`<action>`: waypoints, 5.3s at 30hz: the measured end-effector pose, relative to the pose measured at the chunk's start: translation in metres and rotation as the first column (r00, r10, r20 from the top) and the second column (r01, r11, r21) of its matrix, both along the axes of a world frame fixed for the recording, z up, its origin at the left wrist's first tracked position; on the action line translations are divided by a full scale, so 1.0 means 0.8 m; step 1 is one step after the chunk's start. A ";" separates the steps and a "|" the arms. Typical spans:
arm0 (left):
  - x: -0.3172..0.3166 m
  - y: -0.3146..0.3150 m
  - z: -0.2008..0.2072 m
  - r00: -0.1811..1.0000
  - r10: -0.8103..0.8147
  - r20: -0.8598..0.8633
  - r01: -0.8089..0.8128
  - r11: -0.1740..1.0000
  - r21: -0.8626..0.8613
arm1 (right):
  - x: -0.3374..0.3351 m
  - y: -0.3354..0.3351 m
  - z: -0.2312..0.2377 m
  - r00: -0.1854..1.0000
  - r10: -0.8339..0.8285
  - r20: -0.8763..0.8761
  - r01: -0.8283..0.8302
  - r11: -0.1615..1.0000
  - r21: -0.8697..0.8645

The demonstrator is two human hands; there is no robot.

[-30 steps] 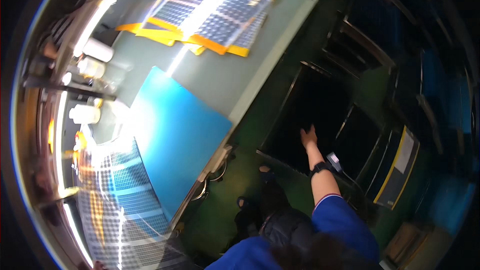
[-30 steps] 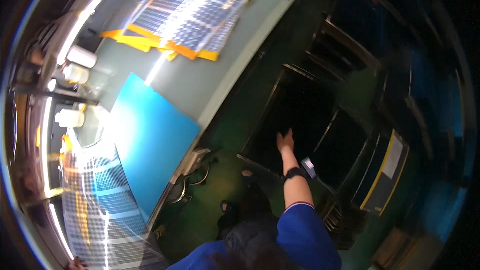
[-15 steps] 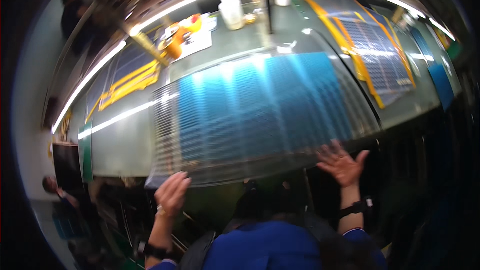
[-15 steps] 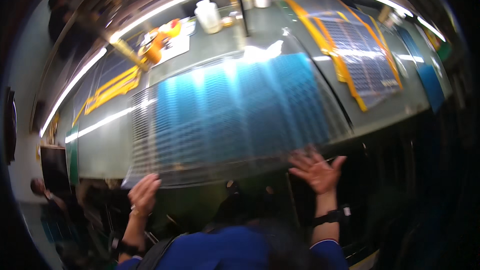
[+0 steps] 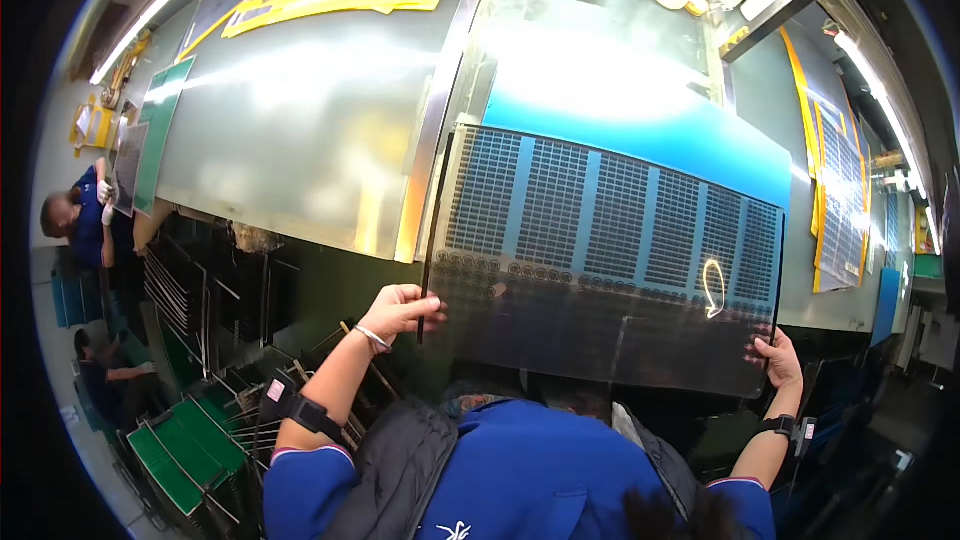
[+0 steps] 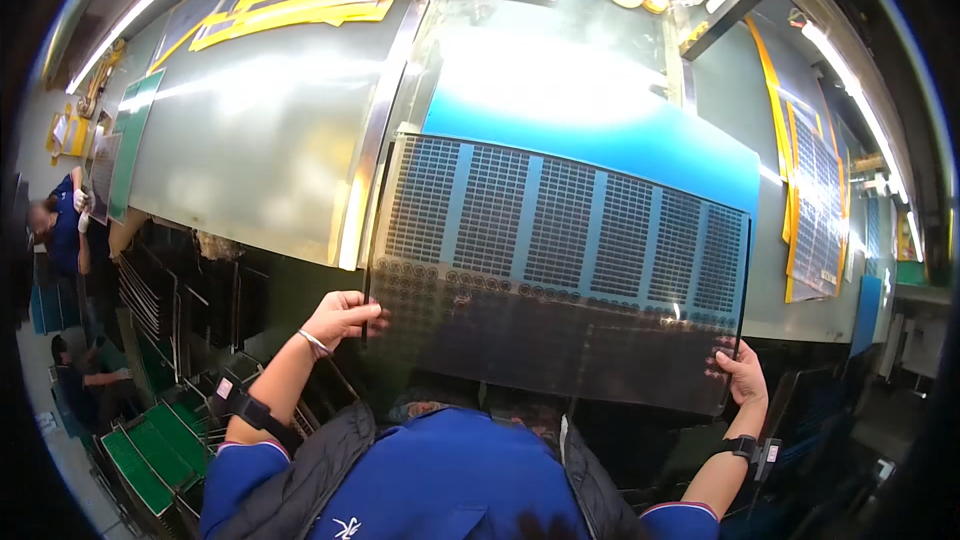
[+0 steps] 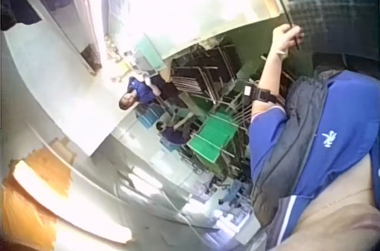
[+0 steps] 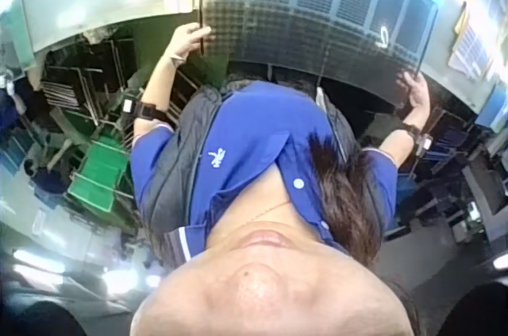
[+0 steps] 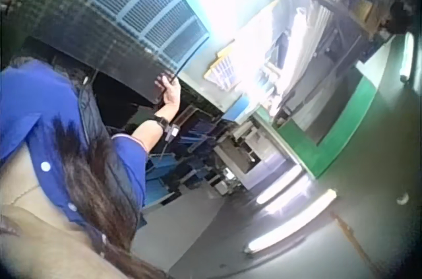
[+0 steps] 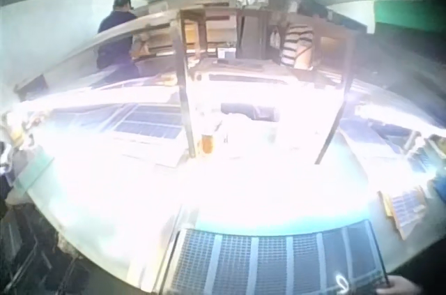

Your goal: Inspecting and organizing translucent material sheets at a workstation.

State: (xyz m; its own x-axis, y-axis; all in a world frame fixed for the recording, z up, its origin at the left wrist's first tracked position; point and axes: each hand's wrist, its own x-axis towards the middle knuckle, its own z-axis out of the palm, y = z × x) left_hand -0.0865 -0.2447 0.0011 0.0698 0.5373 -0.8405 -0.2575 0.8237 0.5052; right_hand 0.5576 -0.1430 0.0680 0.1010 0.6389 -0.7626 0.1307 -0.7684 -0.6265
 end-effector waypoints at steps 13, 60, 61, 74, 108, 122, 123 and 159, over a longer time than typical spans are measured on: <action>0.007 0.176 0.011 0.559 -0.046 -0.828 0.765 0.414 0.494 | 0.069 0.134 -0.094 0.897 -0.127 0.424 -0.100 0.875 0.474; 0.033 0.184 0.042 0.088 -0.345 -0.934 0.976 0.217 0.012 | 0.013 0.363 -0.078 0.417 0.020 0.909 -0.546 0.805 0.233; 0.034 0.184 0.042 0.092 -0.332 -0.939 0.976 0.218 0.018 | 0.011 0.364 -0.077 0.414 0.013 0.910 -0.538 0.810 0.233; 0.036 0.188 0.042 0.014 -0.290 -0.957 0.989 0.142 -0.028 | 0.023 0.368 -0.077 0.424 0.057 0.904 -0.588 0.777 0.227; 0.137 0.417 -0.037 -0.231 0.252 -0.940 0.708 0.706 0.015 | -0.051 0.340 -0.055 0.059 -0.247 0.967 -0.862 0.476 0.174; 0.124 0.435 -0.033 -0.131 0.290 -0.948 0.670 0.731 0.130 | -0.068 0.328 -0.052 0.201 -0.384 0.901 -0.754 0.527 0.393; 0.124 0.436 -0.033 -0.114 0.292 -0.950 0.646 0.748 0.153 | -0.065 0.330 -0.054 0.176 -0.425 0.888 -0.811 0.448 0.376; 0.119 0.433 -0.039 -0.061 0.424 -0.904 0.607 0.734 0.303 | 0.172 0.056 -0.124 -0.055 0.203 0.978 -0.943 0.311 -0.117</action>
